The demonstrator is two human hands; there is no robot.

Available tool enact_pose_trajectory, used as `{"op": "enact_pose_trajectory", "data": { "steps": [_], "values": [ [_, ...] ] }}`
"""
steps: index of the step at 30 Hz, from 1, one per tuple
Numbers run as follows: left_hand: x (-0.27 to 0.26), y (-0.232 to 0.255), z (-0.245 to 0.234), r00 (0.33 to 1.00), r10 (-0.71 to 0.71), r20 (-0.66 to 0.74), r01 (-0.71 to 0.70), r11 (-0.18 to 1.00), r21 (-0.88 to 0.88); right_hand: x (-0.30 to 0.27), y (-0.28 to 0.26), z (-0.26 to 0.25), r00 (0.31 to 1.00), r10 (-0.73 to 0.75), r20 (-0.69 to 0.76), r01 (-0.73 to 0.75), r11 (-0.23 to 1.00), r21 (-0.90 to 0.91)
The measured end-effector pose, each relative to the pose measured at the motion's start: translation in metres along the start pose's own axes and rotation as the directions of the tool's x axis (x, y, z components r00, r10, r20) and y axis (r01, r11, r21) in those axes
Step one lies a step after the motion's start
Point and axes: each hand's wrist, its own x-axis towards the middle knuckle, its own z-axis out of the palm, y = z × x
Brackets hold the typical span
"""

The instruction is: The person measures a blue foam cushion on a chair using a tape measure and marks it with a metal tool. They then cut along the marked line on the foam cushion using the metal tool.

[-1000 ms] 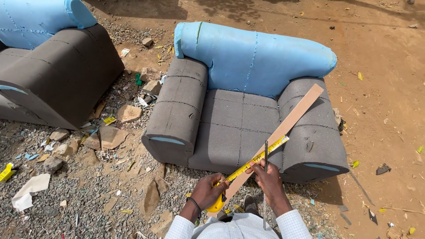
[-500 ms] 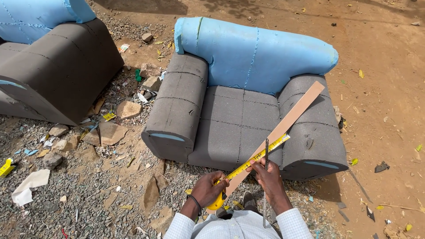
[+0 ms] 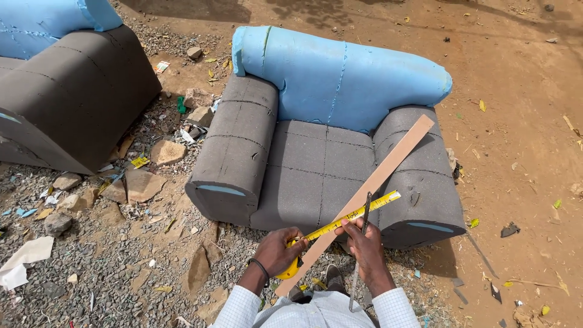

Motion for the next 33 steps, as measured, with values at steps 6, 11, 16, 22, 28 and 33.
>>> {"op": "enact_pose_trajectory", "data": {
  "steps": [6,11,16,22,28,33],
  "values": [
    [0.003,-0.007,0.01,1.0,-0.008,0.002,0.008,0.999,0.035,0.001,0.006,-0.007,1.0,0.001,0.006,-0.001,1.0,-0.008],
    [-0.001,-0.007,0.01,1.0,-0.018,0.013,0.017,1.0,0.022,0.001,0.01,-0.009,1.0,0.01,-0.003,-0.01,0.999,-0.031],
    [0.002,-0.015,0.016,1.0,-0.027,0.014,0.027,0.999,0.024,-0.004,0.005,-0.006,1.0,0.026,-0.006,-0.026,0.999,-0.045],
    [0.002,-0.02,0.02,0.999,-0.03,-0.019,0.031,0.999,0.044,-0.001,0.009,-0.007,0.999,0.036,-0.001,-0.036,0.998,-0.047],
    [-0.002,-0.019,0.02,0.999,-0.039,-0.002,0.039,0.999,0.004,-0.006,0.008,-0.006,0.999,0.05,0.007,-0.049,0.997,-0.067],
    [-0.007,-0.016,0.021,1.0,-0.012,-0.011,0.012,0.999,-0.035,-0.005,0.014,-0.01,0.999,0.045,0.009,-0.045,0.998,-0.055]
  ]
}}
